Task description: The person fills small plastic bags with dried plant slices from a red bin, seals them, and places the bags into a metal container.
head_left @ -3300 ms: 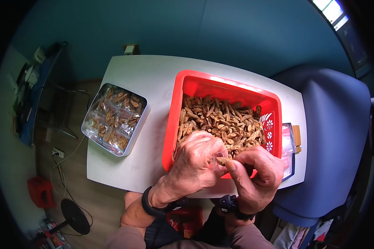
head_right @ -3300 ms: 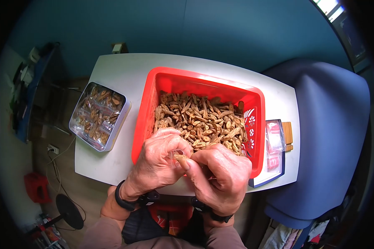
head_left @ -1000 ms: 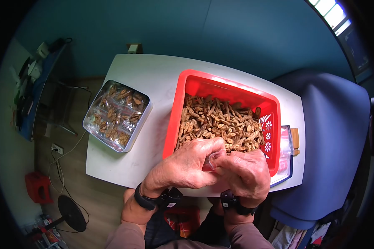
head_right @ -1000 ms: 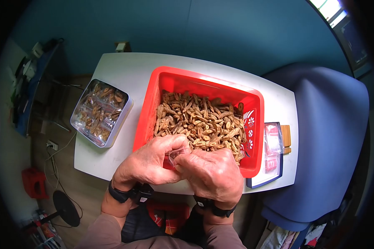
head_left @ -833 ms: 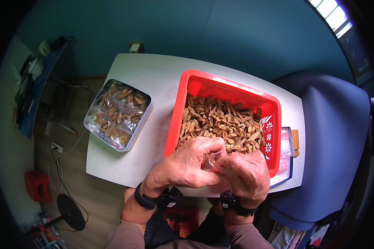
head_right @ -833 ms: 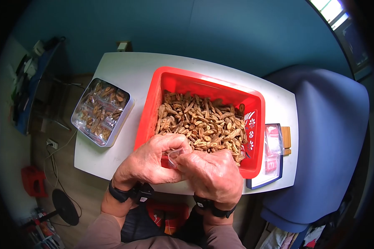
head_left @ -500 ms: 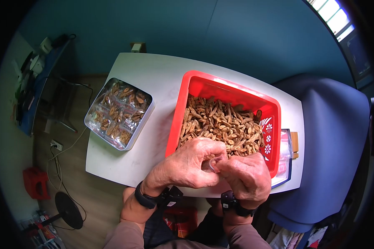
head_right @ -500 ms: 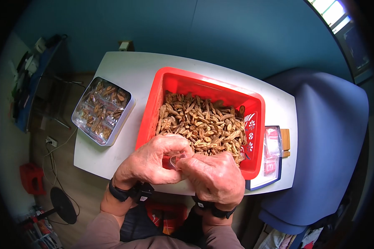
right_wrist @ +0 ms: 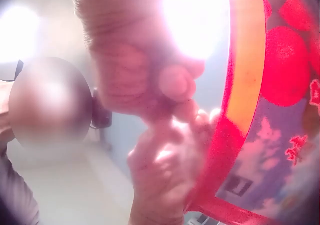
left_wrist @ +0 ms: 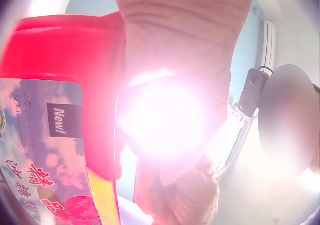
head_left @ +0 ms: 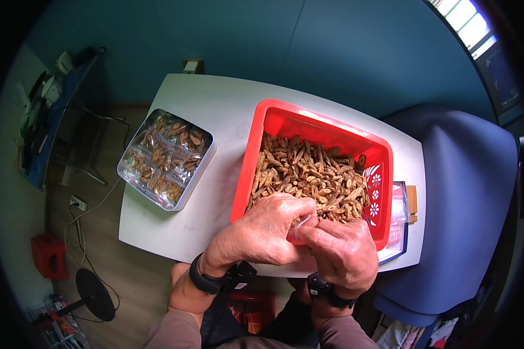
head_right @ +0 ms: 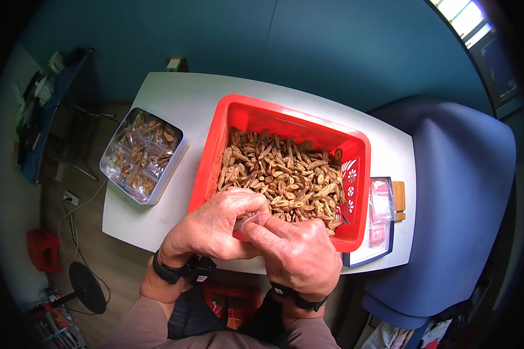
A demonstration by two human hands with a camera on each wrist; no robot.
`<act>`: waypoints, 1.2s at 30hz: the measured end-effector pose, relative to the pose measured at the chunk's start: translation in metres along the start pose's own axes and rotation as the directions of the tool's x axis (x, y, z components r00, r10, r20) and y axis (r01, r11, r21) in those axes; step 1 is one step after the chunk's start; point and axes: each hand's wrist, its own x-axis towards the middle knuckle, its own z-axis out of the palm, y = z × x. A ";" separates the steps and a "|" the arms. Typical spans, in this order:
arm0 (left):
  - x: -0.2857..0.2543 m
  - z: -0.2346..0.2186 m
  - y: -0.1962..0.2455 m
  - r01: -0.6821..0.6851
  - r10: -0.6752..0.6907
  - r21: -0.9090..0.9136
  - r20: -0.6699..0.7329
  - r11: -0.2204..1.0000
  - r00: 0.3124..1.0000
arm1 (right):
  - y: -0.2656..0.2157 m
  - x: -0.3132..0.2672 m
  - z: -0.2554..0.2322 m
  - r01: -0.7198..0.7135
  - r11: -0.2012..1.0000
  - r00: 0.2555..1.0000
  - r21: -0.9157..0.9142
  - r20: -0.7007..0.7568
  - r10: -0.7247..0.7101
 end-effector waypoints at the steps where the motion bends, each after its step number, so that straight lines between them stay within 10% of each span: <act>1: 0.000 0.000 0.000 0.001 -0.001 0.000 0.006 1.000 1.000 | 0.000 -0.001 0.000 -0.004 1.000 1.000 0.006 0.000 0.004; 18: -0.006 -0.003 -0.006 -0.102 0.103 0.024 -0.054 0.994 0.993 | -0.008 0.000 0.004 -0.016 1.000 0.997 -0.012 -0.076 0.015; 23: -0.021 -0.026 0.025 0.068 -0.215 -0.527 -0.223 0.847 0.951 | -0.018 0.002 0.009 0.051 0.999 0.936 -0.019 -0.348 -0.055; 25: -0.027 -0.044 0.015 -0.159 0.042 -0.301 -0.361 0.940 0.932 | -0.023 -0.001 0.001 0.064 0.997 0.923 -0.032 -0.378 -0.071; 31: -0.042 -0.063 0.018 -0.168 -0.079 -0.348 -0.595 0.922 0.800 | -0.028 -0.012 -0.022 0.049 0.982 0.974 -0.183 -0.210 -0.088; 36: -0.043 -0.061 0.025 -0.106 -0.151 -0.345 -0.641 0.933 0.753 | -0.011 0.020 -0.047 -0.012 0.975 0.969 -0.224 0.236 0.066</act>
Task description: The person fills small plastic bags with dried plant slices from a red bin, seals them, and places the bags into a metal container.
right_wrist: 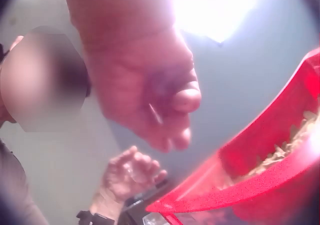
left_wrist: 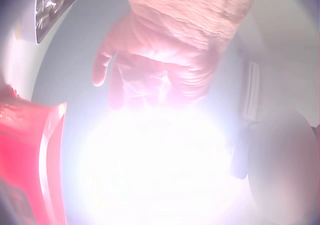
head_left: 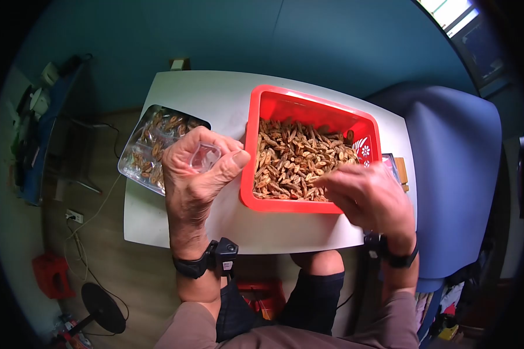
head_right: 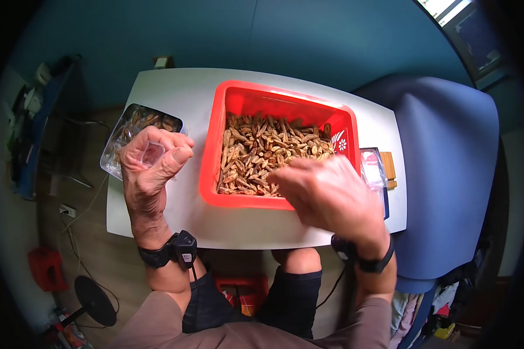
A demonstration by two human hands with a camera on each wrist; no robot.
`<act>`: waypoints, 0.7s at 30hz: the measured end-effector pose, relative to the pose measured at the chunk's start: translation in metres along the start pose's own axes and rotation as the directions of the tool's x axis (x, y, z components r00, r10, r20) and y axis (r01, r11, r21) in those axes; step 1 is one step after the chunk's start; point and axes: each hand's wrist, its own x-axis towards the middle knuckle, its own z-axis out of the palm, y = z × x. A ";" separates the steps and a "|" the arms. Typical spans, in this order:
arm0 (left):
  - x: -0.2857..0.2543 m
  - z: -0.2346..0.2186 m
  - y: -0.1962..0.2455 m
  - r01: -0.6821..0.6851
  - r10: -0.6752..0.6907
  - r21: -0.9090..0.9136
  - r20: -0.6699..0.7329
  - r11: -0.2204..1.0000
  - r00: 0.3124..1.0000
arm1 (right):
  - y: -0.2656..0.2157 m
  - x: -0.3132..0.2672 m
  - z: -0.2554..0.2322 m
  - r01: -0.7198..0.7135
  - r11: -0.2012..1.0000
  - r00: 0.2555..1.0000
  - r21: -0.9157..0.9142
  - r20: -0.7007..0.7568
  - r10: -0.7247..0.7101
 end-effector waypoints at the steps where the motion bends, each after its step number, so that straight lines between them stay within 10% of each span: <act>1: 0.000 0.000 0.001 0.019 -0.019 0.008 0.013 1.000 1.000 | 0.011 0.011 0.003 0.016 1.000 0.998 0.010 0.059 -0.016; 10: 0.002 -0.014 -0.002 -0.008 0.008 -0.006 -0.018 1.000 1.000 | 0.042 0.091 0.056 -0.035 0.990 0.929 -0.139 0.360 0.084; 21: 0.003 -0.009 -0.004 -0.104 0.103 0.005 0.061 0.995 0.993 | 0.056 0.111 0.091 0.089 0.993 0.935 -0.073 0.349 -0.058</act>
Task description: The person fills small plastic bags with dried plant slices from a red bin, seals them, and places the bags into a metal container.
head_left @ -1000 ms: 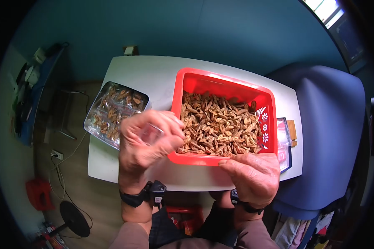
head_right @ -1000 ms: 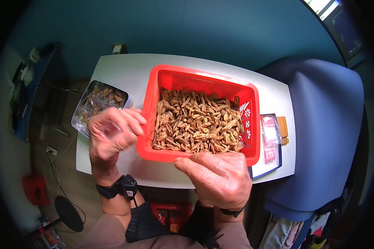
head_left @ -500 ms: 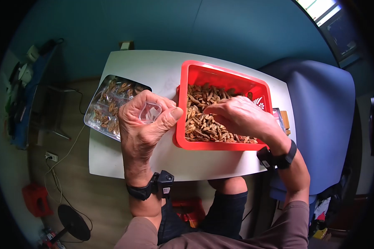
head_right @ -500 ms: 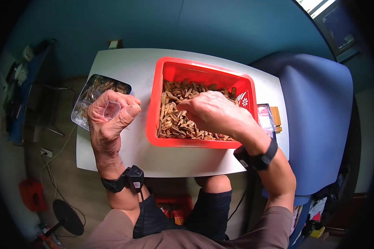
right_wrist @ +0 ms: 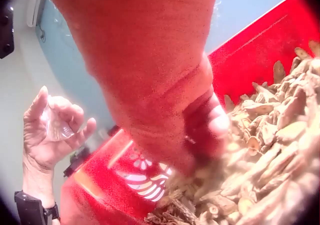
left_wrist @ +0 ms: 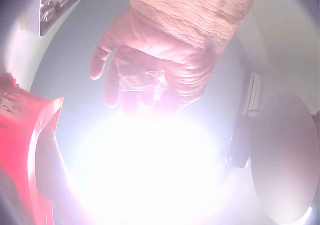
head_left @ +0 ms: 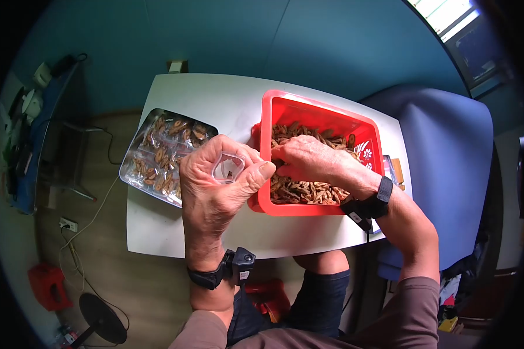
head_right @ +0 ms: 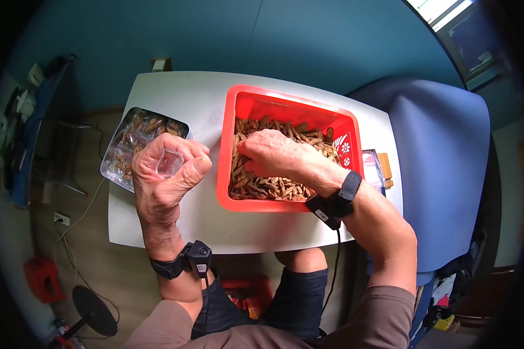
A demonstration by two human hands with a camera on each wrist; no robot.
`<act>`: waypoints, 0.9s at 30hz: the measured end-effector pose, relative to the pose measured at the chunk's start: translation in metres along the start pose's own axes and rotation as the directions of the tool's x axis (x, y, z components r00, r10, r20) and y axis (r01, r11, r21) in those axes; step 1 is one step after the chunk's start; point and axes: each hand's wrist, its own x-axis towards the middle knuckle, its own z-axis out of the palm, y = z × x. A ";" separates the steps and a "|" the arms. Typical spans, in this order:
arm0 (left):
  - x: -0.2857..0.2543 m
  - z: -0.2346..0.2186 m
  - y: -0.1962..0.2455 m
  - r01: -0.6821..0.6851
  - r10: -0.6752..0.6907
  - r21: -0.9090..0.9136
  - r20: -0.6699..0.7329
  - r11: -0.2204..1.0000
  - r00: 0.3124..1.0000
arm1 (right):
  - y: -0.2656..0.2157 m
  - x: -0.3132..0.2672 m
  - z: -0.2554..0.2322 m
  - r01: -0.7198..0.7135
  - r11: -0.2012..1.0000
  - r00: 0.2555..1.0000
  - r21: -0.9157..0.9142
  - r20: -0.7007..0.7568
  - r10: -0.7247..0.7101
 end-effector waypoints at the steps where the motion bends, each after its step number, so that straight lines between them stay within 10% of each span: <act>1: 0.000 0.001 0.000 -0.006 0.006 -0.003 -0.001 1.000 1.000 | 0.001 -0.001 0.000 0.000 1.000 1.000 -0.007 -0.002 0.000; 10: -0.004 0.020 0.000 0.104 -0.106 0.042 0.063 0.994 0.992 | -0.013 -0.036 -0.023 -0.061 0.989 0.975 0.136 -0.204 0.089; 14: -0.006 0.035 -0.003 0.134 -0.144 0.080 0.125 0.988 0.982 | -0.029 -0.079 -0.037 -0.107 0.697 0.807 0.709 -0.348 0.477; 18: -0.011 0.050 -0.013 0.143 -0.157 0.085 0.194 0.986 0.968 | -0.059 -0.111 -0.033 0.085 0.565 0.576 0.820 -0.503 0.644; 27: -0.012 0.073 -0.041 -0.113 0.057 0.204 0.263 0.972 0.963 | -0.088 -0.121 -0.005 0.228 0.832 0.279 0.506 -0.852 0.442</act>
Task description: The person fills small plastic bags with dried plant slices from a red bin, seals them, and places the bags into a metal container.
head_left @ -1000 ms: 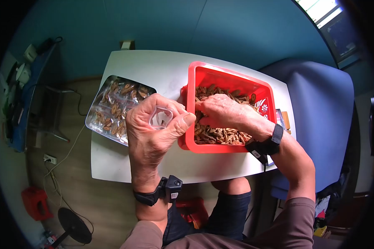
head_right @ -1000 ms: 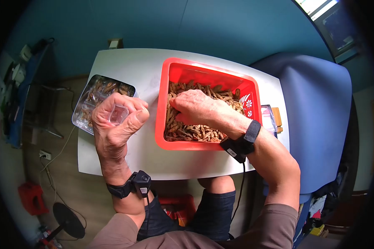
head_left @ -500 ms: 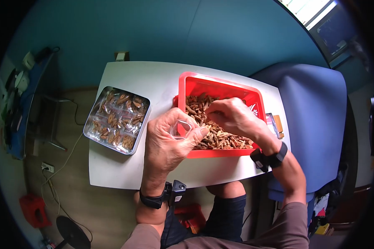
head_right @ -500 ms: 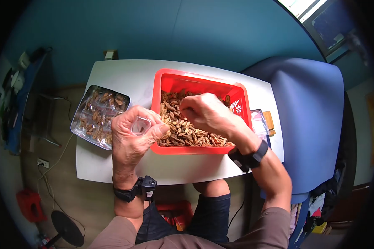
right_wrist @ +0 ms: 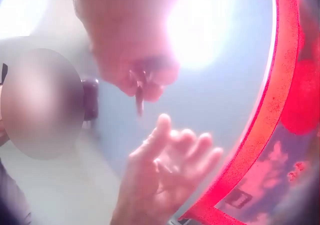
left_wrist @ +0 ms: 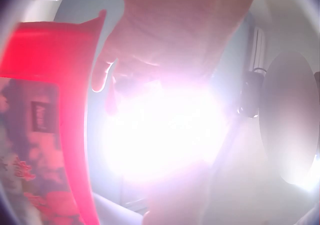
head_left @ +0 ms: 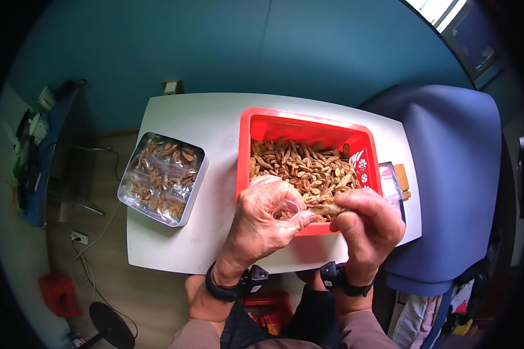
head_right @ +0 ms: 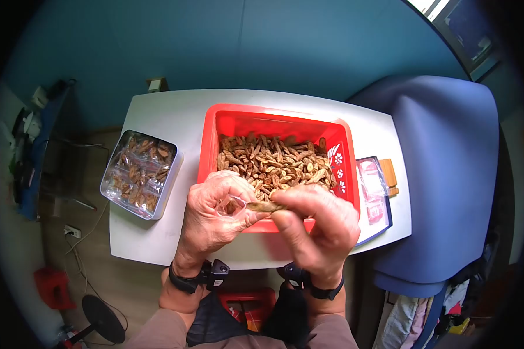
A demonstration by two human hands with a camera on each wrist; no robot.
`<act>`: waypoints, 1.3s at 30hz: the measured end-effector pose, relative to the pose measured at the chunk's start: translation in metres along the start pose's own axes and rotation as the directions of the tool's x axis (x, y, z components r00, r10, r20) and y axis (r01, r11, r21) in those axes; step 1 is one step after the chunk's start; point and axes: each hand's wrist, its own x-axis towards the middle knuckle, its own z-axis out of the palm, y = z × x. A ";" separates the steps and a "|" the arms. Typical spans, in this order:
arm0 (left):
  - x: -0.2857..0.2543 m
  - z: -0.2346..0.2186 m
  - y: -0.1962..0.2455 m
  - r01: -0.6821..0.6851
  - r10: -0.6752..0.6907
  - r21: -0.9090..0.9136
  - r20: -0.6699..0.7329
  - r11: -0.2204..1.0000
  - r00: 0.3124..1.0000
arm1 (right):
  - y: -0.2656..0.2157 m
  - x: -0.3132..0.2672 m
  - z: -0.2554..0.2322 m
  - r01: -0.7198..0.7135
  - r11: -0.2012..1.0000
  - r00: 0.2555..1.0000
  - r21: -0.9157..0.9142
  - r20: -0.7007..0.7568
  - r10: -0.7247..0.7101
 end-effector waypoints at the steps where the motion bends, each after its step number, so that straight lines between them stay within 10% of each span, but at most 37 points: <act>1: 0.002 0.000 -0.002 -0.101 0.100 0.069 0.015 0.992 0.995 | 0.001 0.003 0.002 0.134 0.987 0.991 -0.084 0.023 -0.132; 39: 0.001 0.006 -0.002 -0.089 0.044 0.264 0.170 0.961 0.984 | 0.009 -0.003 0.000 0.118 0.938 0.903 -0.325 0.429 0.035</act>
